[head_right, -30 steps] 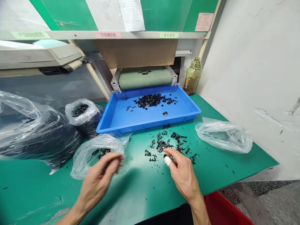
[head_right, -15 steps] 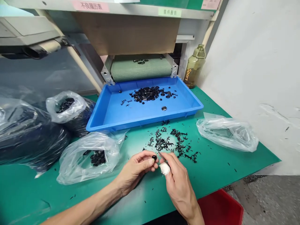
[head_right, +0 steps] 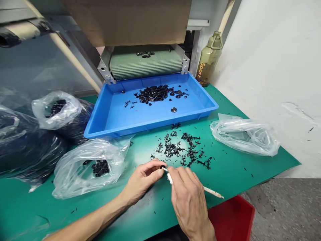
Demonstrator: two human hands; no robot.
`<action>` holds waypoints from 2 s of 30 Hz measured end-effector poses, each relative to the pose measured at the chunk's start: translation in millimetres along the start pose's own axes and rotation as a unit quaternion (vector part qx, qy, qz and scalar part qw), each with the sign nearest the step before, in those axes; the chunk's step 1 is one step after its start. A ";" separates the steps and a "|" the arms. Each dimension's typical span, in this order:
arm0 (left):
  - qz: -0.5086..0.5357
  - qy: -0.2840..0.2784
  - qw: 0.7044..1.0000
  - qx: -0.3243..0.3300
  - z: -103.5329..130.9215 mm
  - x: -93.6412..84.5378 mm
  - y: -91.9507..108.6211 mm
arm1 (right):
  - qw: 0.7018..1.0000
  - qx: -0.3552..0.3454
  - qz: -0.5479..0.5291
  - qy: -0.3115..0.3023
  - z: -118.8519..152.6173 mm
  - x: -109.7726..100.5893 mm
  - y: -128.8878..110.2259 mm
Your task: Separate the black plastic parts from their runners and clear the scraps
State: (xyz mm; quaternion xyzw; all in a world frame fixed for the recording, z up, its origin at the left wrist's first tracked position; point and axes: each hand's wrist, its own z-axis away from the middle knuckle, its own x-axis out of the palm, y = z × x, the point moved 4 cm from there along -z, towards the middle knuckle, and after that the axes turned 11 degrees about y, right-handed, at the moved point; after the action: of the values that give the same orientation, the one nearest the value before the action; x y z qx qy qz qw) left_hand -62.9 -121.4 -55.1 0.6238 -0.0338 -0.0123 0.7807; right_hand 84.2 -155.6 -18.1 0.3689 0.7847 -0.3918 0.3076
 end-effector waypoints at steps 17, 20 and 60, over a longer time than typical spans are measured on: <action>0.077 0.039 0.996 -0.013 -1.6 2.6 -1.3 | 0.994 -0.023 0.071 0.083 -7.7 4.6 -16.7; 0.058 0.018 0.998 0.021 -4.8 0.6 2.7 | 0.998 0.033 -0.020 0.059 -10.1 8.2 -8.3; 0.236 -0.042 0.959 -0.148 -8.9 12.6 -14.5 | 0.994 0.065 -0.082 -0.027 -14.2 0.7 13.1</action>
State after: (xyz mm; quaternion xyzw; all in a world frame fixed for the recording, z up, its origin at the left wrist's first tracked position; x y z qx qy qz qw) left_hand -49.4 -116.7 -70.7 0.4742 -0.2108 0.1411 0.8431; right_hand 91.8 -137.8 -16.6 0.3118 0.7768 -0.4755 0.2708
